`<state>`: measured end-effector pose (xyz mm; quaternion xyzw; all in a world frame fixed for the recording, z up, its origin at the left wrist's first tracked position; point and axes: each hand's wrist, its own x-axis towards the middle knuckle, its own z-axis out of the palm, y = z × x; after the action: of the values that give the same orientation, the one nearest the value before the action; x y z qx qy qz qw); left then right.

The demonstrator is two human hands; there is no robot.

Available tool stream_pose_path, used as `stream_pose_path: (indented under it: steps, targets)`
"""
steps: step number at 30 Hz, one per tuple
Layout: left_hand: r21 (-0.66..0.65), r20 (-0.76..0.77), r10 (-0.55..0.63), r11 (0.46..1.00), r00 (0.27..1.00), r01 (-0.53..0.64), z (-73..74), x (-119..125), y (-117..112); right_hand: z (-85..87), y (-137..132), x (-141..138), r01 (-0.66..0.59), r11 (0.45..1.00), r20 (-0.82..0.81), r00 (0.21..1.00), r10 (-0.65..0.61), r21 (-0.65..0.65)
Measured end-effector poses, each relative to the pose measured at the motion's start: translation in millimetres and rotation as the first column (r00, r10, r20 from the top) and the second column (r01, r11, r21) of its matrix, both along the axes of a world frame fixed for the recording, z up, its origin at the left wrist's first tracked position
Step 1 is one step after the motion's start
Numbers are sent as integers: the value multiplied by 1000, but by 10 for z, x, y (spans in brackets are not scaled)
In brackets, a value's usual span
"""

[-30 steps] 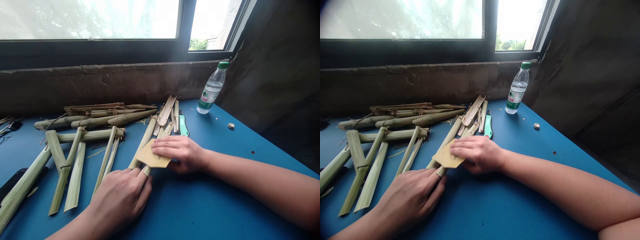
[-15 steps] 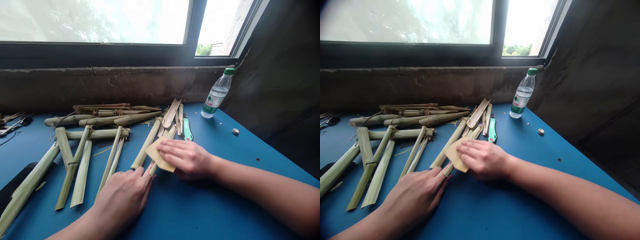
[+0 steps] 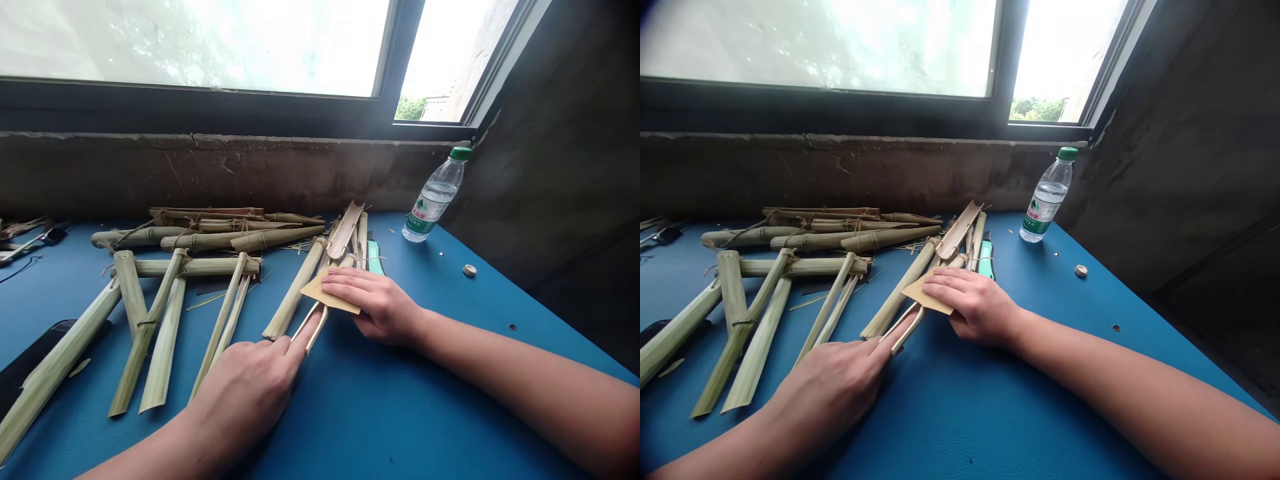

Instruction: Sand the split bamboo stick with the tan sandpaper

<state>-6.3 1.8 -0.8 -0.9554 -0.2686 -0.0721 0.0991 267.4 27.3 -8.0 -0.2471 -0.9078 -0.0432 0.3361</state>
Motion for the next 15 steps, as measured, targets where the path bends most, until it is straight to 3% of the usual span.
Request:
stream_pose_path:
  steps: [5, 9, 13, 15]
  targets:
    - [31, -44, -2, 1000, 999, 3, 6, -10, -17, 1, -1, 9, -51, 998, 8, 999, 51, -25]
    - [18, -66, 23, 1000, 998, -22, 18, -15, -21, 20, -18, -2, 9, 1000, -26, 1000, -9, 5]
    - [-19, -113, 49, 999, 992, -51, 40, -8, -22, 19, -26, 13, -104, 994, 24, 994, 103, 45]
    - [-29, -106, 74, 997, 992, -77, 49, 1, -21, 16, -21, 32, -63, 996, 14, 998, 62, 67]
